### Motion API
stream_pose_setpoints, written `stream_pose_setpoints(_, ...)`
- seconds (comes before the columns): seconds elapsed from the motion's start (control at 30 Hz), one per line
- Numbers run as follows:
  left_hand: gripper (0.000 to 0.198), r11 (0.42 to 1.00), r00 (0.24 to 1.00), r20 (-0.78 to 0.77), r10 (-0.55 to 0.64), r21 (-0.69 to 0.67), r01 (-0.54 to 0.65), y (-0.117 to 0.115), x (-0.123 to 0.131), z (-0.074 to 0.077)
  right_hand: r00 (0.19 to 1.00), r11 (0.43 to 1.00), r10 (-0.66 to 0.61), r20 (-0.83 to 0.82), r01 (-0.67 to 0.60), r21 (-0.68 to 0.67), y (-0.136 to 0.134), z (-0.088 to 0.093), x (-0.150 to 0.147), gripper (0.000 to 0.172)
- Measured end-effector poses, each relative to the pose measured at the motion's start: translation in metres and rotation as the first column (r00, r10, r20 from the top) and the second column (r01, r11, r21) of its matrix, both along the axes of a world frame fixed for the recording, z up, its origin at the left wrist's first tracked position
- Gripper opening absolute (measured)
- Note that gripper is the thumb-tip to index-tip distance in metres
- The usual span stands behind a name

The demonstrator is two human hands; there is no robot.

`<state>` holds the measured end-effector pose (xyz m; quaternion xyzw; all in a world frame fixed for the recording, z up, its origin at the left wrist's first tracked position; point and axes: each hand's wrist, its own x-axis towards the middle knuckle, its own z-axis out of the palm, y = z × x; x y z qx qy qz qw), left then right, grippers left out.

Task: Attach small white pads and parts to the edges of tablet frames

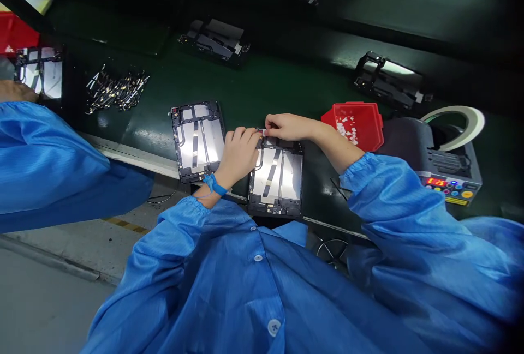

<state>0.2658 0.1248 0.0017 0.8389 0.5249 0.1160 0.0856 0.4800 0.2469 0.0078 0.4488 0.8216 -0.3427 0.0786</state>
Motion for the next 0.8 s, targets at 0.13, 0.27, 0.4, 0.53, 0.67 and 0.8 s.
stream_pose_setpoints(0.13, 0.036, 0.999, 0.999, 0.032, -0.041, 0.023, 0.041, 0.039, -0.001, 0.004, 0.995, 0.995, -0.087, -0.053, 0.090, 0.045, -0.014, -0.005, -0.002, 0.012)
stream_pose_setpoints(0.27, 0.027, 0.974, 0.975, -0.035, -0.218, 0.054, 0.220, 0.067, -0.006, 0.006, 0.983, 0.979, -0.158, -0.092, 0.168, 0.112, -0.026, -0.011, -0.003, 0.017)
stream_pose_setpoints(0.4, 0.024, 0.940, 0.945, -0.036, -0.326, 0.091, 0.328, 0.076, -0.014, 0.004, 0.973, 0.961, -0.216, -0.087, 0.227, 0.160, -0.030, -0.014, -0.006, 0.023)
stream_pose_setpoints(0.53, 0.021, 0.934, 0.936, 0.006, -0.352, 0.074, 0.350, 0.080, -0.018, 0.003, 0.966, 0.959, -0.251, -0.065, 0.258, 0.119, -0.027, -0.011, -0.009, 0.018)
stream_pose_setpoints(0.67, 0.022, 0.955, 0.956, 0.062, -0.287, -0.065, 0.290, 0.085, -0.016, 0.003, 0.961, 0.958, -0.274, -0.036, 0.276, 0.076, -0.025, -0.002, -0.014, 0.011)
stream_pose_setpoints(0.8, 0.022, 0.943, 0.964, 0.103, -0.247, -0.202, 0.263, 0.094, -0.015, 0.005, 0.960, 0.958, -0.278, -0.032, 0.280, 0.069, -0.026, 0.003, -0.017, 0.010)
